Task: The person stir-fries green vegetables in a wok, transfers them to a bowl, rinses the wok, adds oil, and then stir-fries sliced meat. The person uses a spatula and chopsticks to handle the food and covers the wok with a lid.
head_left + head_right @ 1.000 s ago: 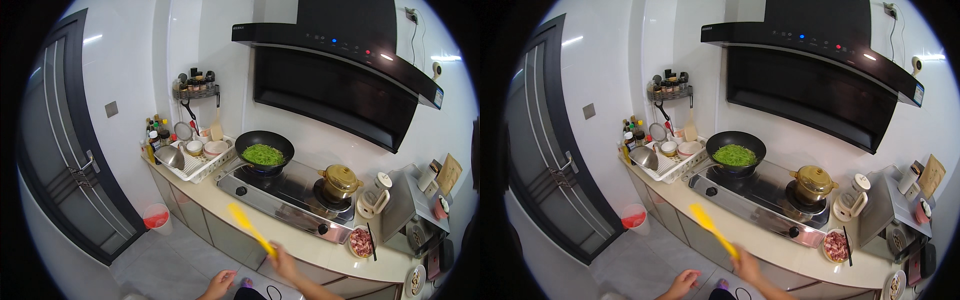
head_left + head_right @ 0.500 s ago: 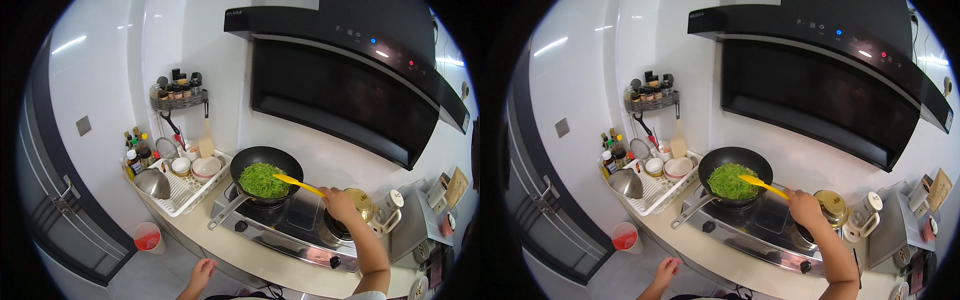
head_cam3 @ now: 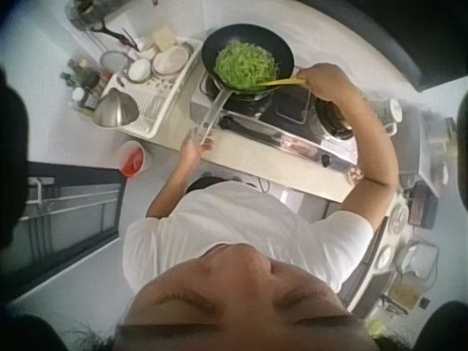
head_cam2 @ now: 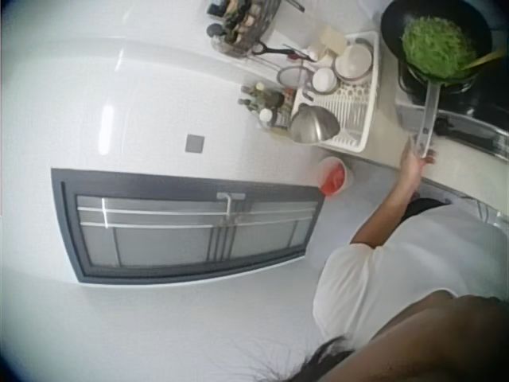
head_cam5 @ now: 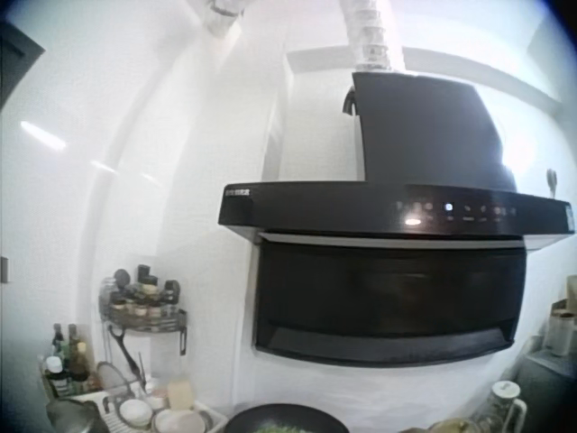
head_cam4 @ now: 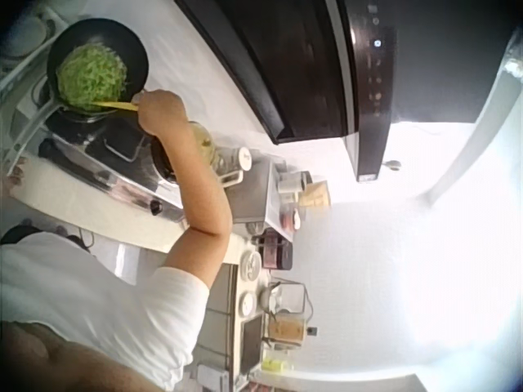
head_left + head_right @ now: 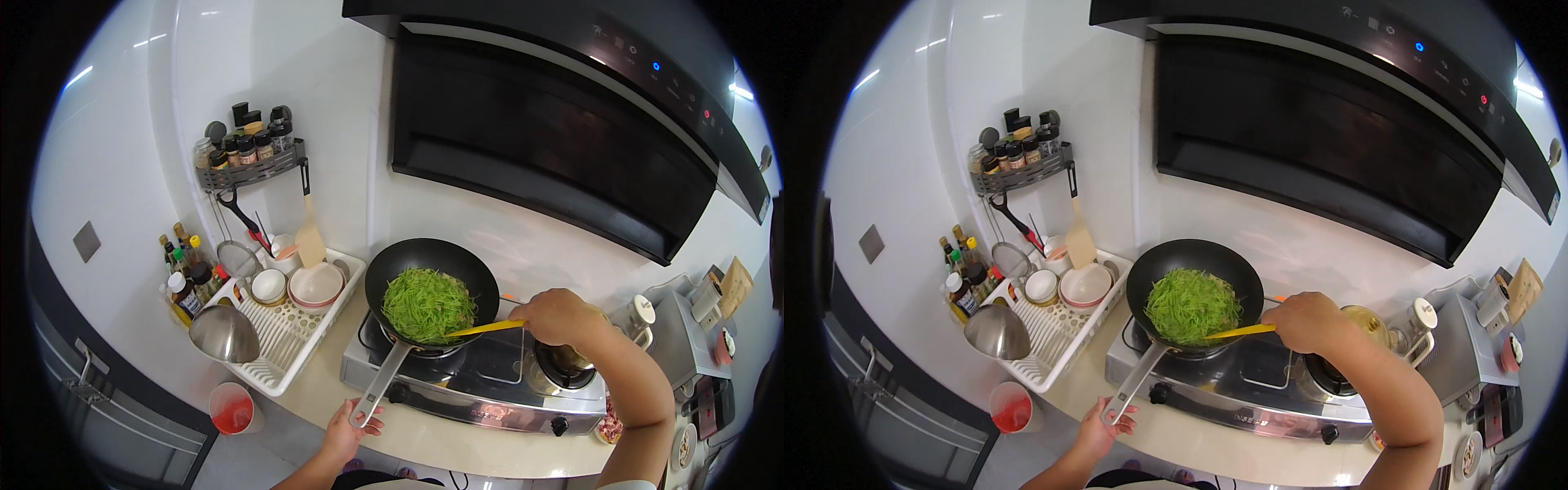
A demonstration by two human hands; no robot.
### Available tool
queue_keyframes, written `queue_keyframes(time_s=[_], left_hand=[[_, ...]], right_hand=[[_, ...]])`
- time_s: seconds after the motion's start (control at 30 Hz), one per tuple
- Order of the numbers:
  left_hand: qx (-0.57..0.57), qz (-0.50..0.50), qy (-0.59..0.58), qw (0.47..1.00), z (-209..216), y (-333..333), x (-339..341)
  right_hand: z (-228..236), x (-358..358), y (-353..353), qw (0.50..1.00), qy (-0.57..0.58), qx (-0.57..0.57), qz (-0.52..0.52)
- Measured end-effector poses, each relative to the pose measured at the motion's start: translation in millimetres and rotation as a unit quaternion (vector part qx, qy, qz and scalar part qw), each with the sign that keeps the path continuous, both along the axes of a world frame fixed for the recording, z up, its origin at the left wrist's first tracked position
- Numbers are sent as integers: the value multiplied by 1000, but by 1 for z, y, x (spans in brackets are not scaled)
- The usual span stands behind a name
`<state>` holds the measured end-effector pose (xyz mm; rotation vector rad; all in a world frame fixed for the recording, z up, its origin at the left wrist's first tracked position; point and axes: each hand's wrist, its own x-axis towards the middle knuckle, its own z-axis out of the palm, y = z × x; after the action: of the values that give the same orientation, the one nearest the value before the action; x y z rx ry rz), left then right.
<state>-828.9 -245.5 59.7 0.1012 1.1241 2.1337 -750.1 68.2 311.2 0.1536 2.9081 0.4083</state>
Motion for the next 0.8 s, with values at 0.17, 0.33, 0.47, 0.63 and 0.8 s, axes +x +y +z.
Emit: queue_keyframes(time_s=[0.17,0.33,0.47,0.63,0.8], left_hand=[[35,-71,22,997,5,-6,-21],[14,-138,30,990,11,-11,-31],[-15,-158,42,986,17,-10,-34],[-12,-165,24,986,21,-11,-34],[-19,-162,43,986,22,-10,-35]], right_hand=[[12,-31,-23,996,-83,13,-17],[-7,-54,-35,990,-138,23,-16],[-70,-68,-53,996,-83,-18,-19],[-114,-86,-19,992,49,-81,-77],[-112,-93,39,978,110,-157,-85]])
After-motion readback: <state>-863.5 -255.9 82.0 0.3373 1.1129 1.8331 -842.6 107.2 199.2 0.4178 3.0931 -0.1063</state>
